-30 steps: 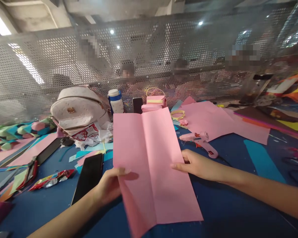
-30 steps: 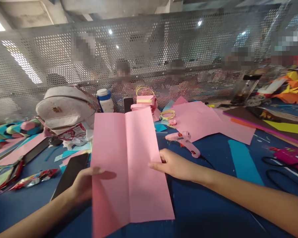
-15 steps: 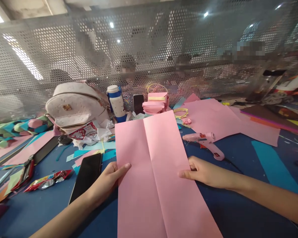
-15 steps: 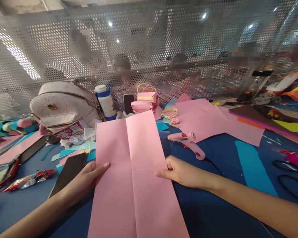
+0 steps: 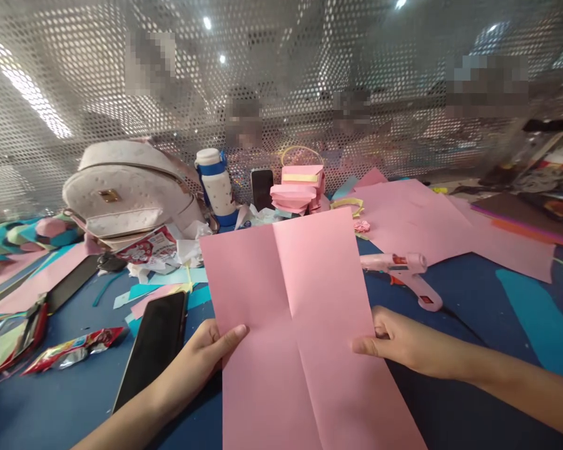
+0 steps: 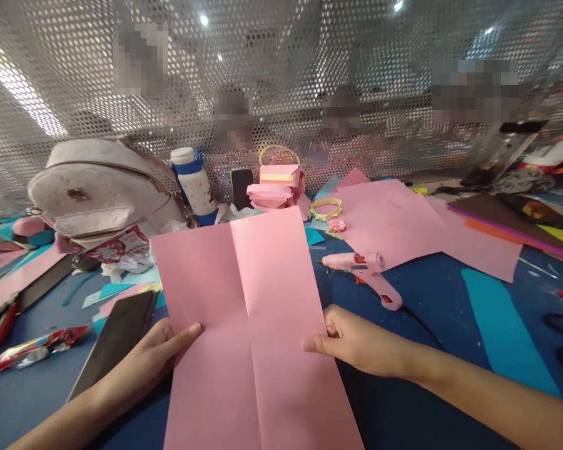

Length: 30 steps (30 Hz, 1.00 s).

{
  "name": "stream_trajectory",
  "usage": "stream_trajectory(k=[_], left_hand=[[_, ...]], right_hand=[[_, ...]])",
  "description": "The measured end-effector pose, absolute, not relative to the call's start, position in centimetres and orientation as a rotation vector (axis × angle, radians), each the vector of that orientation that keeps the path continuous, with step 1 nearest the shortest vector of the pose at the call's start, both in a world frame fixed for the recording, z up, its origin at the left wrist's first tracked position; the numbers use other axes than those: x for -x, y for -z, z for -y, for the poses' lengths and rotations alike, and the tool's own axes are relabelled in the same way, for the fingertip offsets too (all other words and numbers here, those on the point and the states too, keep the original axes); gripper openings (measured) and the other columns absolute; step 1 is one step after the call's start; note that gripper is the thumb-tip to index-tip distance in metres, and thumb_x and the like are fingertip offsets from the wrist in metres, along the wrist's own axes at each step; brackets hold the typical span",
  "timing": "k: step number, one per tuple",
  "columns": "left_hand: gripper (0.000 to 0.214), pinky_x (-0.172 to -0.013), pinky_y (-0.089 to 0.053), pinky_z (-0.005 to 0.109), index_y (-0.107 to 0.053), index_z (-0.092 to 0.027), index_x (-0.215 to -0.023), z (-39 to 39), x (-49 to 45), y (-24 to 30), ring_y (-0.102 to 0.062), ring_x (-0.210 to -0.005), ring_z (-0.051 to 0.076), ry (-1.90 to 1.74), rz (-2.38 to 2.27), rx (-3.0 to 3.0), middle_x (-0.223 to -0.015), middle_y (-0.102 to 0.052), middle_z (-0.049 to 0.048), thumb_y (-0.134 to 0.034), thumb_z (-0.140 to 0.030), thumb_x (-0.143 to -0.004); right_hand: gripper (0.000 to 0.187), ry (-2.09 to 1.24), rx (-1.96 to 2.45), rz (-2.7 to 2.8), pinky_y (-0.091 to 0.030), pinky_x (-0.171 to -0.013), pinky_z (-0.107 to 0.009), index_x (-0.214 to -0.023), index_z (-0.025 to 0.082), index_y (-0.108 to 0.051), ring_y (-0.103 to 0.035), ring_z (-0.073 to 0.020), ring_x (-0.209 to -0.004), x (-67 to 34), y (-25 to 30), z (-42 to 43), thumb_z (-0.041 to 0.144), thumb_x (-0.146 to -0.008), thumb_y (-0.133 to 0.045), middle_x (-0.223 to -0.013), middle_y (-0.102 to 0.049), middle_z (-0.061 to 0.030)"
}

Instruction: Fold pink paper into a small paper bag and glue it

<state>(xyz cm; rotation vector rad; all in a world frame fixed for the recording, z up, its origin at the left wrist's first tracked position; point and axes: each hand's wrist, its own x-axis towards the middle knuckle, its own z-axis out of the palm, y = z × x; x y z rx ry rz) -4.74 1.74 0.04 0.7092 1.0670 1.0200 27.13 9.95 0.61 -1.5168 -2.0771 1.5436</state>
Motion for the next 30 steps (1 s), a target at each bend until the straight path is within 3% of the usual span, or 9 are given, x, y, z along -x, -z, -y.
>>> stream_trajectory(k=[6,9,12,15,18,20,23,27,30], left_hand=[[0.028,-0.073,-0.055,0.033,-0.074,-0.014,-0.103,-1.8,4.5,-1.3,-0.071,-0.08,0.026,-0.954,-1.029,-0.82,-0.086,-0.075,0.0102,-0.073,-0.033,-0.083],[0.04,-0.081,-0.055,0.038,-0.066,-0.017,-0.123,-1.6,4.4,-1.8,-0.071,-0.095,0.03,-0.958,-0.969,-0.776,-0.11,-0.072,0.014,-0.071,-0.026,-0.084],[0.061,-0.091,-0.053,0.043,-0.051,-0.026,-0.14,-1.3,4.1,-1.9,-0.065,-0.112,0.032,-0.957,-0.814,-0.702,-0.13,-0.063,0.0122,-0.069,-0.015,-0.082],[0.068,-0.096,-0.05,0.043,-0.046,-0.026,-0.143,-1.1,3.4,-1.5,-0.062,-0.117,0.031,-0.954,-0.673,-0.659,-0.136,-0.058,0.0125,-0.065,-0.006,-0.081],[0.052,-0.099,-0.048,0.042,-0.048,-0.02,-0.142,-0.8,2.4,-1.1,-0.062,-0.116,0.028,-0.955,-0.61,-0.62,-0.135,-0.058,0.0158,-0.058,-0.014,-0.091],[0.045,-0.103,-0.045,0.043,-0.048,-0.019,-0.142,-0.7,1.9,-1.1,-0.06,-0.119,0.028,-0.956,-0.56,-0.603,-0.138,-0.057,0.0164,-0.05,-0.029,-0.098],[0.045,-0.103,-0.045,0.043,-0.048,-0.022,-0.142,-0.3,1.6,-1.0,-0.058,-0.123,0.029,-0.939,-0.543,-0.63,-0.138,-0.057,0.0148,-0.048,-0.037,-0.1],[0.05,-0.1,-0.048,0.039,-0.047,-0.024,-0.142,0.2,1.7,-0.8,-0.064,-0.116,0.026,-0.947,-0.649,-0.698,-0.129,-0.065,0.0125,-0.059,-0.02,-0.094],[0.053,-0.098,-0.05,0.039,-0.048,-0.019,-0.141,0.5,1.6,-0.7,-0.067,-0.11,0.028,-0.959,-0.68,-0.729,-0.12,-0.069,0.0149,-0.064,-0.021,-0.091]], right_hand=[[0.053,-1.53,1.44,2.048,-0.05,-0.069,-0.033,-0.089,0.016,-0.066,-0.06,-0.0255,-0.081,-26.5,-1.1,-9.7,0.067,-0.075,-0.066,-0.086,-0.067,-0.0057],[0.059,-1.675,1.229,2.058,-0.051,-0.087,-0.043,-0.117,0.018,-0.065,-0.061,-0.0342,-0.103,-26.2,-2.0,-9.1,0.064,-0.08,-0.063,-0.107,-0.068,-0.0098],[0.076,-1.675,1.127,2.007,-0.034,-0.111,-0.05,-0.146,0.022,-0.044,-0.039,-0.0369,-0.137,-26.2,-2.9,-8.1,0.069,-0.086,-0.051,-0.143,-0.051,-0.0127],[0.09,-1.713,0.89,2.072,-0.015,-0.12,-0.044,-0.156,0.025,-0.022,-0.009,-0.0303,-0.15,-26.0,-3.7,-7.2,0.079,-0.086,-0.037,-0.162,-0.021,-0.0064],[0.091,-1.623,0.604,2.331,0.0,-0.12,-0.045,-0.156,0.027,-0.006,0.008,-0.0275,-0.149,-25.1,-4.0,-6.5,0.079,-0.087,-0.032,-0.164,0.002,-0.0011],[0.084,-1.471,0.551,2.52,0.007,-0.119,-0.049,-0.156,0.028,-0.005,0.013,-0.0275,-0.149,-24.1,-3.8,-6.2,0.074,-0.091,-0.033,-0.163,0.008,0.0],[0.077,-1.265,0.555,2.685,0.004,-0.119,-0.054,-0.155,0.026,-0.015,0.008,-0.0297,-0.149,-22.3,-3.2,-5.8,0.065,-0.094,-0.042,-0.163,0.002,-0.0042],[0.072,-1.106,0.511,2.731,-0.005,-0.12,-0.053,-0.155,0.024,-0.022,-0.002,-0.0297,-0.15,-20.7,-2.3,-5.4,0.052,-0.095,-0.05,-0.163,-0.012,-0.0072],[0.062,-0.989,0.604,2.592,-0.006,-0.121,-0.052,-0.153,0.029,-0.029,-0.003,-0.0287,-0.15,-20.5,-1.5,-5.6,0.042,-0.096,-0.051,-0.163,-0.015,-0.0039]])
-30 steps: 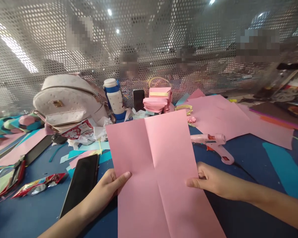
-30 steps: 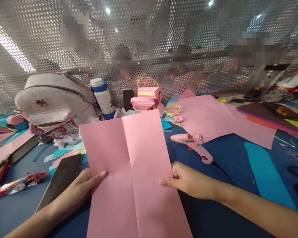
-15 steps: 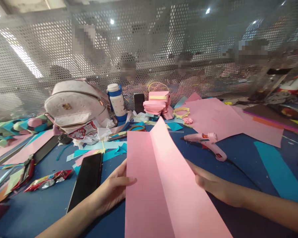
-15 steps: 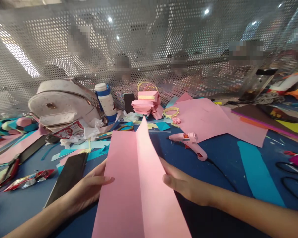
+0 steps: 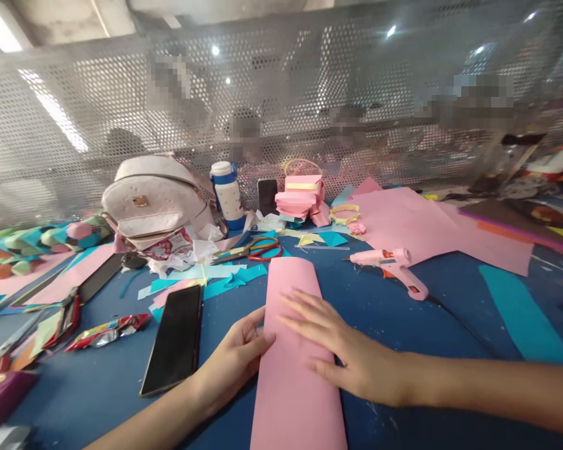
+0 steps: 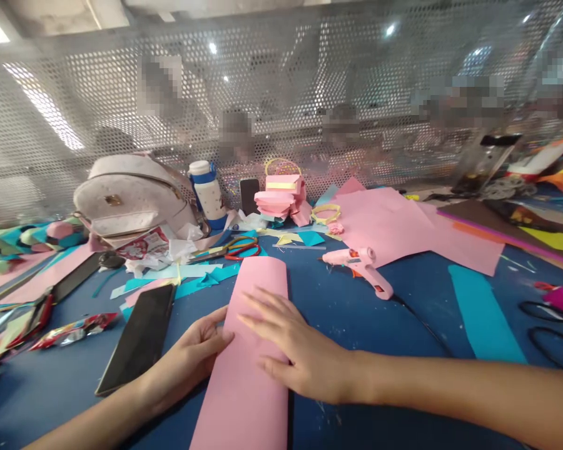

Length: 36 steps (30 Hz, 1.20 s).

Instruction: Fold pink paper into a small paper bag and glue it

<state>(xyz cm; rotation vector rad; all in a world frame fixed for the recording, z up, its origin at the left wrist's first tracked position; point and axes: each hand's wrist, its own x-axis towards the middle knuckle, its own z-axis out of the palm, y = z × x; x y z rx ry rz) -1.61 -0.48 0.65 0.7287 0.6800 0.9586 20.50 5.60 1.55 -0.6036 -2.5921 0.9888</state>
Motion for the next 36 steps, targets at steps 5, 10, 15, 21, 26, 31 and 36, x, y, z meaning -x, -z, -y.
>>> stream_trajectory(k=[5,10,15,21,26,31,36], left_hand=[[0.052,-0.093,-0.053,0.037,-0.049,-0.02,-0.14,0.5,1.5,-0.8,-0.069,-0.106,0.028,-1.094,-0.715,-0.714,-0.118,-0.07,0.0139,-0.065,-0.023,-0.09],[0.05,-0.089,-0.054,0.037,-0.049,-0.023,-0.14,0.4,1.6,-0.5,-0.071,-0.099,0.026,-1.141,-0.733,-0.727,-0.117,-0.07,0.0121,-0.063,-0.026,-0.092],[0.048,-0.078,-0.055,0.03,-0.052,-0.025,-0.139,0.2,1.8,0.1,-0.071,-0.091,0.024,-1.133,-0.908,-0.861,-0.11,-0.073,0.0079,-0.062,-0.036,-0.093],[0.05,-0.079,-0.055,0.031,-0.051,-0.023,-0.14,0.2,1.8,-0.3,-0.069,-0.095,0.026,-1.07,-1.028,-1.019,-0.116,-0.07,0.009,-0.056,-0.043,-0.094],[0.047,-0.088,-0.051,0.03,-0.052,-0.023,-0.14,0.4,1.9,-0.3,-0.065,-0.101,0.025,-0.999,-1.085,-1.232,-0.125,-0.067,0.0066,-0.05,-0.043,-0.097],[0.049,-0.083,-0.051,0.028,-0.049,-0.025,-0.143,0.3,2.0,-0.2,-0.065,-0.096,0.022,-0.971,-1.105,-1.314,-0.122,-0.068,0.0046,-0.046,-0.045,-0.099],[0.05,-0.089,-0.052,0.032,-0.049,-0.025,-0.143,0.3,1.9,-0.2,-0.065,-0.101,0.026,-0.958,-1.106,-1.327,-0.124,-0.068,0.0043,-0.047,-0.045,-0.097]], right_hand=[[0.082,-1.182,0.879,1.964,-0.014,-0.121,-0.051,-0.156,0.035,-0.014,-0.006,-0.0283,-0.15,-20.6,-0.7,-6.7,0.049,-0.09,-0.061,-0.165,-0.004,-0.0016],[0.065,-1.915,0.778,1.566,-0.044,-0.106,-0.045,-0.15,0.025,-0.035,-0.056,-0.0272,-0.125,-20.0,-1.6,-7.2,0.052,-0.093,-0.055,-0.144,-0.051,-0.0126],[0.057,-2.03,0.7,1.576,-0.051,-0.093,-0.041,-0.134,0.017,-0.056,-0.068,-0.0255,-0.103,-19.7,-1.8,-7.5,0.053,-0.09,-0.06,-0.115,-0.07,-0.0115],[0.043,-2.005,0.745,1.561,-0.049,-0.096,-0.038,-0.114,0.014,-0.066,-0.068,-0.0234,-0.099,-19.9,-1.3,-7.9,0.05,-0.092,-0.06,-0.103,-0.072,-0.0087],[0.044,-1.963,0.813,1.459,-0.051,-0.083,-0.032,-0.103,0.015,-0.068,-0.068,-0.0209,-0.089,-20.0,-0.5,-8.1,0.056,-0.087,-0.063,-0.095,-0.072,-0.0066],[0.04,-1.883,0.825,1.384,-0.05,-0.069,-0.029,-0.075,0.017,-0.068,-0.063,-0.0181,-0.071,-20.0,0.8,-8.3,0.057,-0.078,-0.072,-0.073,-0.068,-0.0027],[0.042,-1.956,0.787,1.301,-0.05,-0.073,-0.029,-0.089,0.016,-0.069,-0.064,-0.0164,-0.076,-20.0,0.4,-8.4,0.058,-0.084,-0.067,-0.083,-0.07,-0.0037]])
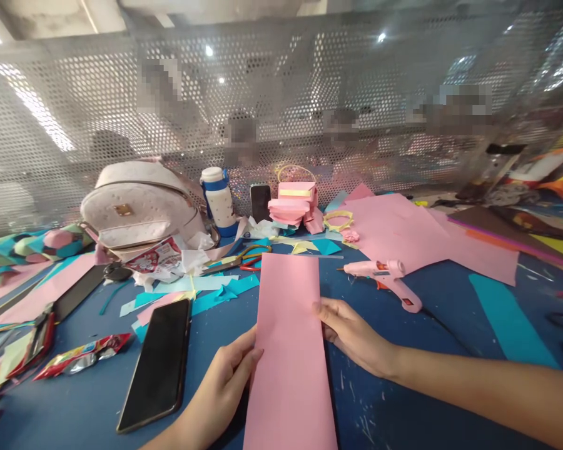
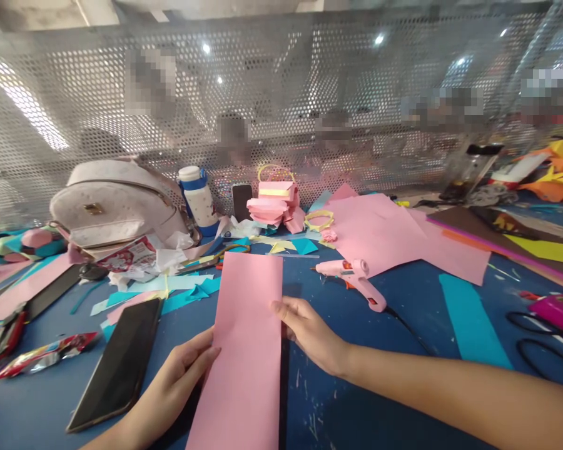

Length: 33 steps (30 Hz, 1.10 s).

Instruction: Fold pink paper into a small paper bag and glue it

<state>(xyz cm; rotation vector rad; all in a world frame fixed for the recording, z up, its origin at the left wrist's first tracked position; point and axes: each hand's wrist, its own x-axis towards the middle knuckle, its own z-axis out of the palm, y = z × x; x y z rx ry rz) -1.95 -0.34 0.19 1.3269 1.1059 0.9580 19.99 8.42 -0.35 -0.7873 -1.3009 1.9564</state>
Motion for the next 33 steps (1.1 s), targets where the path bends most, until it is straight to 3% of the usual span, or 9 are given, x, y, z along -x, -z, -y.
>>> stream_trajectory(k=[5,14,18,21,25,28,33], left_hand=[[0.05,-0.107,-0.042,0.033,-0.042,-0.028,-0.148,0.3,2.2,0.1,-0.056,-0.124,0.026,-0.958,-1.067,-1.325,-0.14,-0.058,0.0013,-0.044,-0.042,-0.1],[0.047,-0.109,-0.04,0.031,-0.042,-0.032,-0.147,-0.1,2.8,0.1,-0.049,-0.134,0.026,-0.884,-1.142,-1.43,-0.145,-0.053,-0.0024,-0.041,-0.04,-0.101],[0.047,-0.102,-0.046,0.031,-0.043,-0.031,-0.147,-0.3,2.8,0.2,-0.061,-0.118,0.026,-0.87,-1.152,-1.456,-0.137,-0.061,0.0006,-0.041,-0.04,-0.101],[0.047,-0.088,-0.054,0.031,-0.049,-0.026,-0.144,-0.4,2.9,0.3,-0.07,-0.095,0.026,-0.893,-1.179,-1.505,-0.113,-0.073,0.0039,-0.045,-0.04,-0.099],[0.047,-0.078,-0.057,0.03,-0.053,-0.024,-0.141,-0.3,3.1,0.2,-0.07,-0.077,0.024,-0.901,-1.193,-1.542,-0.093,-0.076,0.0039,-0.047,-0.04,-0.097],[0.048,-0.082,-0.056,0.031,-0.049,-0.024,-0.144,-0.4,3.1,0.0,-0.07,-0.076,0.022,-0.859,-1.184,-1.557,-0.097,-0.076,0.0038,-0.043,-0.04,-0.099],[0.047,-0.088,-0.054,0.026,-0.054,-0.027,-0.14,-0.4,2.8,0.1,-0.069,-0.1,0.024,-0.894,-1.253,-1.514,-0.123,-0.07,0.0028,-0.045,-0.046,-0.098]], right_hand=[[0.048,-1.949,0.786,1.272,-0.051,-0.078,-0.031,-0.093,0.016,-0.071,-0.066,-0.0193,-0.084,-20.1,0.3,-8.6,0.062,-0.082,-0.066,-0.087,-0.071,-0.0058],[0.041,-1.968,0.824,1.12,-0.053,-0.082,-0.034,-0.11,0.019,-0.069,-0.068,-0.0203,-0.089,-20.1,0.4,-9.1,0.052,-0.087,-0.067,-0.096,-0.073,-0.0065],[0.039,-1.969,0.822,1.115,-0.052,-0.075,-0.031,-0.102,0.017,-0.071,-0.068,-0.018,-0.08,-19.9,0.4,-9.3,0.053,-0.087,-0.066,-0.091,-0.073,-0.0061],[0.04,-1.956,0.804,1.127,-0.051,-0.07,-0.028,-0.103,0.017,-0.071,-0.067,-0.0174,-0.079,-19.7,0.3,-9.7,0.053,-0.086,-0.067,-0.089,-0.073,-0.0058],[0.044,-1.946,0.811,1.132,-0.051,-0.069,-0.027,-0.102,0.017,-0.072,-0.067,-0.0173,-0.078,-19.4,0.1,-10.1,0.057,-0.082,-0.07,-0.087,-0.073,-0.0046],[0.046,-1.938,0.824,1.119,-0.052,-0.071,-0.028,-0.098,0.017,-0.073,-0.067,-0.0176,-0.077,-19.3,0.1,-10.1,0.059,-0.079,-0.071,-0.084,-0.073,-0.0041],[0.043,-1.954,0.81,1.092,-0.053,-0.08,-0.032,-0.101,0.017,-0.072,-0.069,-0.0201,-0.085,-19.4,0.0,-10.2,0.056,-0.083,-0.069,-0.087,-0.073,-0.0049]])
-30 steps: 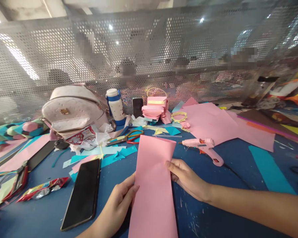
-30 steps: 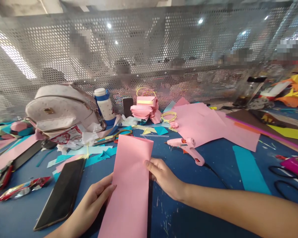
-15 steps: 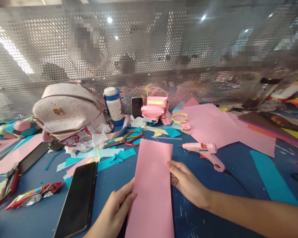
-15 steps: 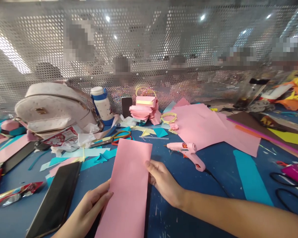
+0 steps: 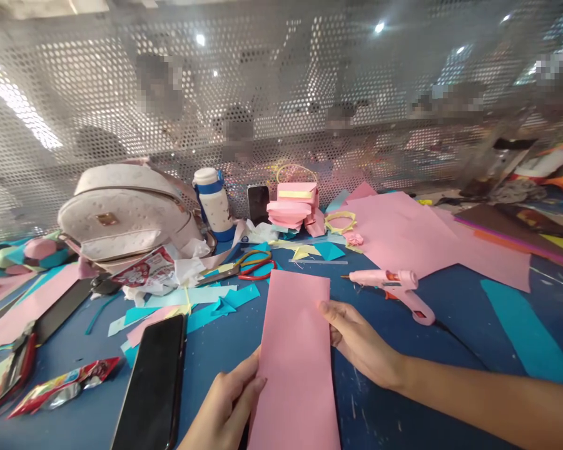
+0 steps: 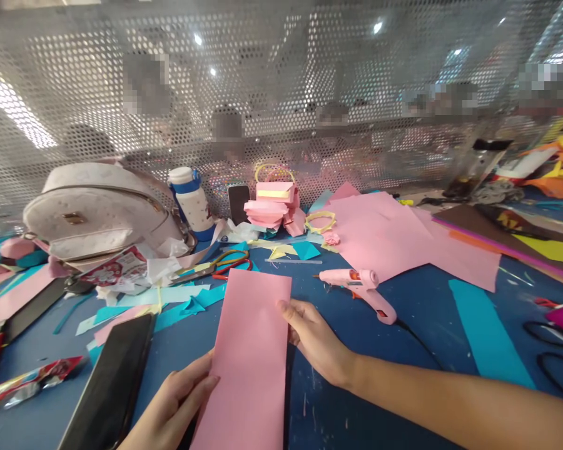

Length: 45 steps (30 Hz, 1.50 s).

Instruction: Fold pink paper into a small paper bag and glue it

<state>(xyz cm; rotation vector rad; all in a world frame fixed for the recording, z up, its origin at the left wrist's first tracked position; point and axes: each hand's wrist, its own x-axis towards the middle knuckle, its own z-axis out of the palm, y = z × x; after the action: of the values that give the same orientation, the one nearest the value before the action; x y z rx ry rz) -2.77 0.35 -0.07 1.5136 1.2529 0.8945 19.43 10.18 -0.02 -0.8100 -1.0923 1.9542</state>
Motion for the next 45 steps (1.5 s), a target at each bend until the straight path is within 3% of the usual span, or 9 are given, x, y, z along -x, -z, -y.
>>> stream_trajectory(k=[3,8,12,20,27,33,39,41,45], left_hand=[[0.047,-0.087,-0.054,0.025,-0.06,-0.028,-0.134,-0.2,2.4,0.3,-0.069,-0.104,0.025,-0.95,-1.308,-1.476,-0.125,-0.069,0.0016,-0.05,-0.051,-0.094],[0.049,-0.073,-0.057,0.026,-0.063,-0.028,-0.131,-0.1,2.0,0.1,-0.072,-0.081,0.024,-0.972,-1.336,-1.432,-0.112,-0.074,0.0008,-0.052,-0.054,-0.091],[0.048,-0.077,-0.056,0.028,-0.063,-0.026,-0.132,-0.2,1.9,-0.1,-0.071,-0.08,0.024,-0.941,-1.331,-1.433,-0.102,-0.077,0.0017,-0.053,-0.051,-0.092],[0.046,-0.089,-0.053,0.03,-0.064,-0.024,-0.13,-0.3,2.3,0.2,-0.069,-0.091,0.026,-0.917,-1.232,-1.445,-0.108,-0.075,0.0035,-0.05,-0.048,-0.094],[0.049,-0.1,-0.047,0.035,-0.054,-0.023,-0.14,-0.3,2.7,0.0,-0.067,-0.099,0.027,-0.806,-1.179,-1.484,-0.12,-0.07,0.0055,-0.043,-0.045,-0.098],[0.044,-0.104,-0.044,0.033,-0.055,-0.025,-0.139,0.0,2.6,-0.5,-0.057,-0.123,0.029,-0.851,-1.11,-1.478,-0.136,-0.061,0.0049,-0.043,-0.041,-0.1],[0.043,-0.107,-0.043,0.034,-0.059,-0.026,-0.135,-0.6,2.8,0.0,-0.055,-0.127,0.028,-1.069,-1.202,-1.359,-0.135,-0.063,0.0039,-0.051,-0.043,-0.096],[0.045,-0.103,-0.047,0.034,-0.061,-0.025,-0.133,-1.0,2.8,0.3,-0.058,-0.124,0.028,-1.239,-1.277,-1.254,-0.131,-0.065,0.0052,-0.056,-0.046,-0.093],[0.055,-0.077,-0.058,0.03,-0.055,-0.022,-0.137,-1.3,2.7,0.1,-0.069,-0.098,0.026,-1.36,-1.305,-1.104,-0.121,-0.07,0.0076,-0.061,-0.048,-0.089]], right_hand=[[0.043,-1.966,0.813,1.084,-0.053,-0.079,-0.033,-0.102,0.017,-0.071,-0.069,-0.0207,-0.086,-19.6,0.0,-10.2,0.056,-0.085,-0.067,-0.088,-0.073,-0.0051],[0.048,-1.949,0.835,1.106,-0.053,-0.079,-0.035,-0.1,0.017,-0.071,-0.068,-0.0226,-0.087,-19.9,0.0,-10.3,0.061,-0.081,-0.067,-0.088,-0.072,-0.0051],[0.043,-1.895,0.83,1.138,-0.052,-0.077,-0.034,-0.098,0.017,-0.071,-0.068,-0.0214,-0.083,-20.3,-0.3,-10.6,0.058,-0.085,-0.066,-0.086,-0.072,-0.005],[0.041,-1.843,0.794,1.195,-0.051,-0.074,-0.03,-0.095,0.019,-0.072,-0.066,-0.0184,-0.078,-20.6,-2.0,-10.9,0.057,-0.087,-0.062,-0.087,-0.071,-0.0043],[0.034,-1.755,0.777,1.204,-0.05,-0.072,-0.031,-0.081,0.02,-0.071,-0.062,-0.0161,-0.071,-20.8,-2.9,-11.4,0.053,-0.085,-0.066,-0.075,-0.066,-0.0009],[0.036,-1.698,0.804,1.264,-0.051,-0.075,-0.03,-0.115,0.024,-0.071,-0.062,-0.0166,-0.075,-21.2,-3.8,-12.0,0.049,-0.09,-0.063,-0.074,-0.067,-0.0008],[0.052,-1.714,0.732,1.286,-0.051,-0.089,-0.036,-0.137,0.027,-0.055,-0.066,-0.0218,-0.1,-20.8,-3.4,-11.0,0.054,-0.092,-0.057,-0.112,-0.07,-0.0074],[0.053,-1.849,0.755,1.402,-0.051,-0.09,-0.038,-0.131,0.023,-0.06,-0.067,-0.0222,-0.098,-20.5,-2.7,-10.2,0.058,-0.091,-0.057,-0.11,-0.072,-0.009],[0.048,-2.043,0.845,1.557,-0.053,-0.077,-0.032,-0.094,0.017,-0.076,-0.069,-0.0193,-0.079,-19.9,-1.4,-8.8,0.062,-0.085,-0.062,-0.087,-0.075,-0.007]])
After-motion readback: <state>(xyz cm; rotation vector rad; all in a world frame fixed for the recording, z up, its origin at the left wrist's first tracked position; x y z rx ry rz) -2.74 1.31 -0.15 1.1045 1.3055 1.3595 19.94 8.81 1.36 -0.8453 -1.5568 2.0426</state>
